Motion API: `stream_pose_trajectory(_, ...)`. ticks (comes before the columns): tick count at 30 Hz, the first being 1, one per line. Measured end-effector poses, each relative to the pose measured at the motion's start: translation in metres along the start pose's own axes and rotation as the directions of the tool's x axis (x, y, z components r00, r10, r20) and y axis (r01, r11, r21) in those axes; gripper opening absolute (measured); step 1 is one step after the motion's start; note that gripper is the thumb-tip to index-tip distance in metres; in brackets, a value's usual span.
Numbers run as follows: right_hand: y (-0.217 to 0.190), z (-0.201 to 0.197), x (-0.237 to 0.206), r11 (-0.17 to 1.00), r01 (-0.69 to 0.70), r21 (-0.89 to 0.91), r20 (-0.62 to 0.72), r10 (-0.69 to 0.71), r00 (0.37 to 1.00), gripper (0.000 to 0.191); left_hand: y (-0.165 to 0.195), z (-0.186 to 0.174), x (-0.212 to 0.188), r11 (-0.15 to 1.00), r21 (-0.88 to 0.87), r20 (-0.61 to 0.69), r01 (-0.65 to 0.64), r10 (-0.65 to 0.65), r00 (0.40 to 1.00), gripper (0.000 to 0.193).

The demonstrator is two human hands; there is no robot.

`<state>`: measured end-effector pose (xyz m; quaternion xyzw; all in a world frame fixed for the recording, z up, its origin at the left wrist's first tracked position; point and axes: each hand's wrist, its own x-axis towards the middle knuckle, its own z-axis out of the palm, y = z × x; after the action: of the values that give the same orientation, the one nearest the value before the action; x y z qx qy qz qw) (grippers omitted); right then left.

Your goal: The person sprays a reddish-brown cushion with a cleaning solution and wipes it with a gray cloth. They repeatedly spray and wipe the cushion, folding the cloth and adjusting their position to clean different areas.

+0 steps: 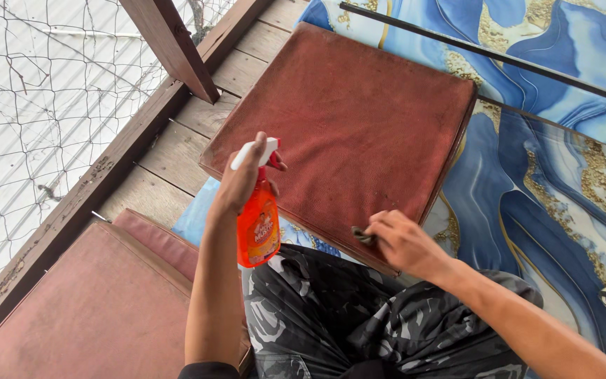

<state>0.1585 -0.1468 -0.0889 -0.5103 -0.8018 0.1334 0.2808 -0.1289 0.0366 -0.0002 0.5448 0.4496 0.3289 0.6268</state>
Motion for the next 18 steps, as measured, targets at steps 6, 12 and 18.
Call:
stream_pose_trajectory(6, -0.010, 0.041, 0.082, 0.983, 0.118, 0.142, 0.067, -0.128, 0.989, 0.022, 0.005, -0.030, -0.001, 0.996, -0.070, -0.061, -0.060, 0.056, 0.997, 0.059)
stream_pose_trajectory(12, 0.041, 0.089, 0.230, 0.963, 0.267, -0.049, -0.141, -0.271, 0.952, 0.018, 0.018, -0.051, 0.032, 0.982, -0.091, -0.186, -0.166, 0.147, 0.972, 0.054)
stream_pose_trajectory(18, 0.147, 0.108, 0.359, 0.962, -0.045, -0.268, -0.310, -0.042, 0.950, 0.018, 0.037, -0.083, 0.090, 0.983, 0.156, -0.347, -0.091, 0.141, 0.927, 0.068)
